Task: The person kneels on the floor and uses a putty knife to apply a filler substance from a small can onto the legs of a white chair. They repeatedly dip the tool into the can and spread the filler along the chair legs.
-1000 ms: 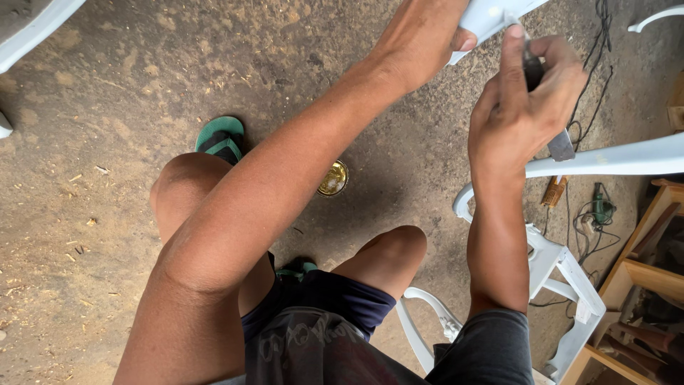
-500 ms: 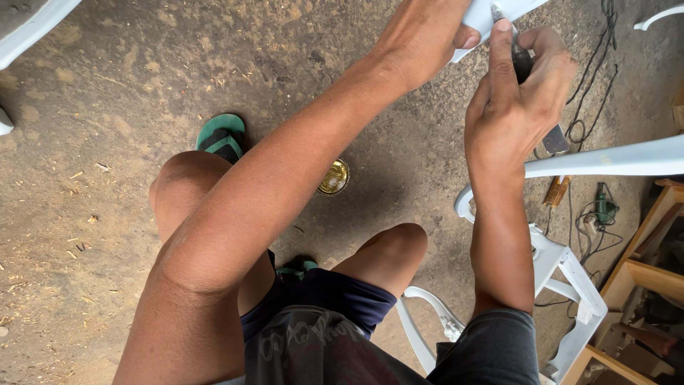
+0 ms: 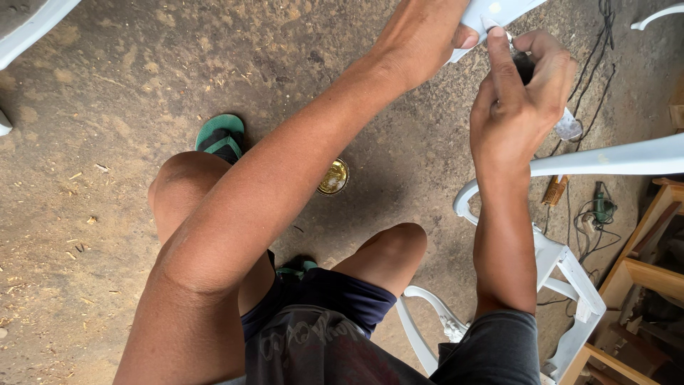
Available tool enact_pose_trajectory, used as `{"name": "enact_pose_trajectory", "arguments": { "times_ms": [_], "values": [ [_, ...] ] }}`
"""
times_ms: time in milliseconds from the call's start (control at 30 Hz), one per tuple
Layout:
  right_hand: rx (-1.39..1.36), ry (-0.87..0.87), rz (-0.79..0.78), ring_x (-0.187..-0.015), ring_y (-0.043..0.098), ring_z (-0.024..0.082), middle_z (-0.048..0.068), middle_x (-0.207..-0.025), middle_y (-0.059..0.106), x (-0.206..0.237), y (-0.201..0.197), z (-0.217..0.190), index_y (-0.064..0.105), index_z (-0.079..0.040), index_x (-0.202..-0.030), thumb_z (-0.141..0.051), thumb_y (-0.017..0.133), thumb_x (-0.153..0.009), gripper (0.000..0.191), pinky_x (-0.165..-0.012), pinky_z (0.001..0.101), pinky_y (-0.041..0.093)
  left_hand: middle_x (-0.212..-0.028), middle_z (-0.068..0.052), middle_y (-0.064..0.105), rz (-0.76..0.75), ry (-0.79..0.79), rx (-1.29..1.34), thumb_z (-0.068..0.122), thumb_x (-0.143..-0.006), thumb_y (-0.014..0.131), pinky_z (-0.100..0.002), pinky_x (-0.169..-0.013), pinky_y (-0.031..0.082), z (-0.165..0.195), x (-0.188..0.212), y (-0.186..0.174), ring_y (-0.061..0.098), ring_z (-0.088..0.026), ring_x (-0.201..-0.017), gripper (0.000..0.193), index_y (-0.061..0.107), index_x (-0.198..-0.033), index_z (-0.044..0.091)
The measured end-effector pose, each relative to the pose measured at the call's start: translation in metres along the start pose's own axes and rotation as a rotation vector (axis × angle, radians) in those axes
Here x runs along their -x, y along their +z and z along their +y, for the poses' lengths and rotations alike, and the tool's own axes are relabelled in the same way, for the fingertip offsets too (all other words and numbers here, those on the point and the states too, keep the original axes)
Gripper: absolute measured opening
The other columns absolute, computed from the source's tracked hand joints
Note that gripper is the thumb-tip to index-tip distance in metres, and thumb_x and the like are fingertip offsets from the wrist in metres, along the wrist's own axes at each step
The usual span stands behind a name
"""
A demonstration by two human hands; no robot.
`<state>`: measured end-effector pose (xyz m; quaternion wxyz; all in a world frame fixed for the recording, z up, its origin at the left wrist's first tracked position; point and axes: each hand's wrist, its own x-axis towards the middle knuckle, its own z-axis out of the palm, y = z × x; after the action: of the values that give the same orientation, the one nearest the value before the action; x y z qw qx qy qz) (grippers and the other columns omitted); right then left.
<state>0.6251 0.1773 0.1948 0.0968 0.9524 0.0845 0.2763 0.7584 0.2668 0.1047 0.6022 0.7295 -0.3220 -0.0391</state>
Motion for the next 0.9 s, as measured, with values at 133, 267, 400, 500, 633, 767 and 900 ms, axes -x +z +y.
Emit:
{"name": "enact_pose_trajectory", "arguments": {
  "times_ms": [133,267,400,500,633,767,900],
  "values": [
    [-0.042,0.010,0.028,-0.103,0.055,0.021,0.010,-0.123,0.059,-0.001,-0.005,0.003,0.073,-0.008,-0.140,0.021,0.063,-0.091,0.058,-0.079,0.0328,0.050,-0.088,-0.015,0.076,0.092,0.070,0.044,0.017,-0.083,0.075,-0.034,-0.066,0.063,0.002,0.000,-0.002,0.077,-0.023,-0.078,0.032,0.067,-0.110,0.001],
    [-0.001,-0.038,0.064,-0.097,0.053,0.022,0.012,-0.120,0.061,-0.005,-0.005,0.001,0.074,-0.005,-0.135,0.019,0.070,-0.092,0.050,-0.074,0.0343,0.047,-0.089,-0.015,0.076,-0.006,-0.010,0.016,0.021,-0.089,0.074,-0.033,-0.069,0.064,0.001,0.001,0.000,0.078,-0.022,-0.080,0.029,0.068,-0.110,0.003],
    [0.005,-0.054,0.033,-0.102,0.053,0.021,0.010,-0.124,0.060,-0.003,-0.005,0.001,0.072,-0.009,-0.140,0.019,0.068,-0.091,0.056,-0.080,0.0352,0.048,-0.089,-0.015,0.076,0.011,0.044,-0.024,0.022,-0.093,0.075,-0.036,-0.070,0.062,-0.003,0.002,0.001,0.078,-0.023,-0.081,0.026,0.069,-0.109,0.002],
    [-0.012,-0.043,0.044,-0.104,0.055,0.020,0.008,-0.124,0.061,-0.002,-0.006,0.005,0.073,-0.012,-0.141,0.018,0.069,-0.094,0.056,-0.078,0.0335,0.050,-0.089,-0.017,0.076,0.060,0.079,-0.008,0.021,-0.089,0.075,-0.035,-0.069,0.062,-0.003,0.001,0.002,0.077,-0.024,-0.080,0.029,0.069,-0.109,0.001],
    [0.033,-0.073,0.098,-0.099,0.052,0.020,0.009,-0.121,0.061,-0.009,-0.001,0.011,0.076,-0.010,-0.138,0.020,0.067,-0.092,0.056,-0.074,0.0334,0.048,-0.087,-0.017,0.076,0.073,0.090,-0.030,0.021,-0.089,0.076,-0.038,-0.067,0.061,-0.004,0.000,0.005,0.077,-0.025,-0.077,0.029,0.069,-0.108,0.000],
    [0.071,-0.074,0.102,-0.093,0.052,0.020,0.011,-0.120,0.062,-0.012,-0.001,0.008,0.076,-0.009,-0.133,0.017,0.072,-0.094,0.047,-0.069,0.0343,0.045,-0.084,-0.015,0.076,0.011,0.017,0.012,0.019,-0.091,0.072,-0.031,-0.062,0.063,-0.004,-0.002,0.008,0.077,-0.020,-0.073,0.026,0.068,-0.109,0.001],
    [0.060,-0.055,0.056,-0.100,0.052,0.022,0.011,-0.125,0.060,-0.009,-0.006,0.000,0.073,-0.009,-0.141,0.020,0.066,-0.090,0.060,-0.076,0.0358,0.047,-0.079,-0.013,0.074,0.035,0.053,-0.017,0.018,-0.090,0.075,-0.032,-0.060,0.062,-0.004,-0.001,0.010,0.076,-0.020,-0.070,0.025,0.068,-0.108,0.002]
  ]
}}
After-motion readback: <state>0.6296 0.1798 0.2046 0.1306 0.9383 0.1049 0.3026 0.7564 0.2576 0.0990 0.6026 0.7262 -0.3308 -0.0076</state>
